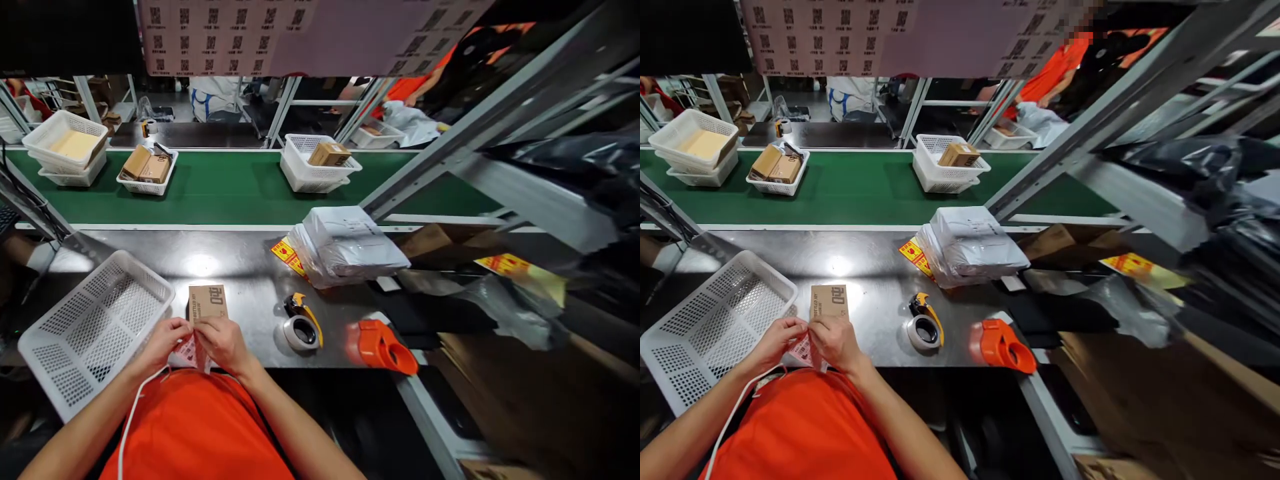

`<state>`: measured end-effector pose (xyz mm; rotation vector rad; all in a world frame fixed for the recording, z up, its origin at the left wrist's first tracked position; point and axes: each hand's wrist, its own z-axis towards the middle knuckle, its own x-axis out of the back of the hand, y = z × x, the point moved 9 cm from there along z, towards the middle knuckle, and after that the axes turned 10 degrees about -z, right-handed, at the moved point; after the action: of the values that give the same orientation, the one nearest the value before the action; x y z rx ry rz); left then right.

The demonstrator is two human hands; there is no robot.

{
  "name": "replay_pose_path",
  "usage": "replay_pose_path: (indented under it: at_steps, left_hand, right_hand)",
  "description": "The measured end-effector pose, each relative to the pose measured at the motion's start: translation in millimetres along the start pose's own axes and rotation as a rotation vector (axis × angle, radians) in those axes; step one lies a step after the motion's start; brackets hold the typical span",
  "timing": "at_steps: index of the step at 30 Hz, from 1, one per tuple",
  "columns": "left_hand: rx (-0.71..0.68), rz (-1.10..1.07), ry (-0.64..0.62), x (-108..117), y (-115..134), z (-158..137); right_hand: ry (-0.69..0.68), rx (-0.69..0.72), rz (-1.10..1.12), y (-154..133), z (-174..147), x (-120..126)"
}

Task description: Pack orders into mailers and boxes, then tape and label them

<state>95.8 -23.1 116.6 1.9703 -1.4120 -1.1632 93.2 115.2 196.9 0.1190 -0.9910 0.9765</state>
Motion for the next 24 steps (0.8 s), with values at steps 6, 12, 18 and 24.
replay_pose_path:
  at_steps: [6, 12, 18, 24]
  left_hand:
    - [0.117, -0.096, -0.007, -2.0, -7.8, -1.5]
    - [0.127, -0.109, -0.005, -3.0, -4.8, -4.9]
    - [0.128, -0.120, -0.012, 1.7, -8.4, -5.3]
    - [0.183, -0.237, -0.014, 6.3, -19.3, -6.4]
  right_hand:
    - [0.017, 0.034, -0.081, -6.9, -1.8, 3.5]
    - [0.000, 0.010, -0.080, -8.0, 1.7, 5.9]
    - [0.072, 0.067, -0.124, -17.4, 4.6, 12.7]
    - [0.102, 0.110, -0.106, -20.4, 1.9, 10.7]
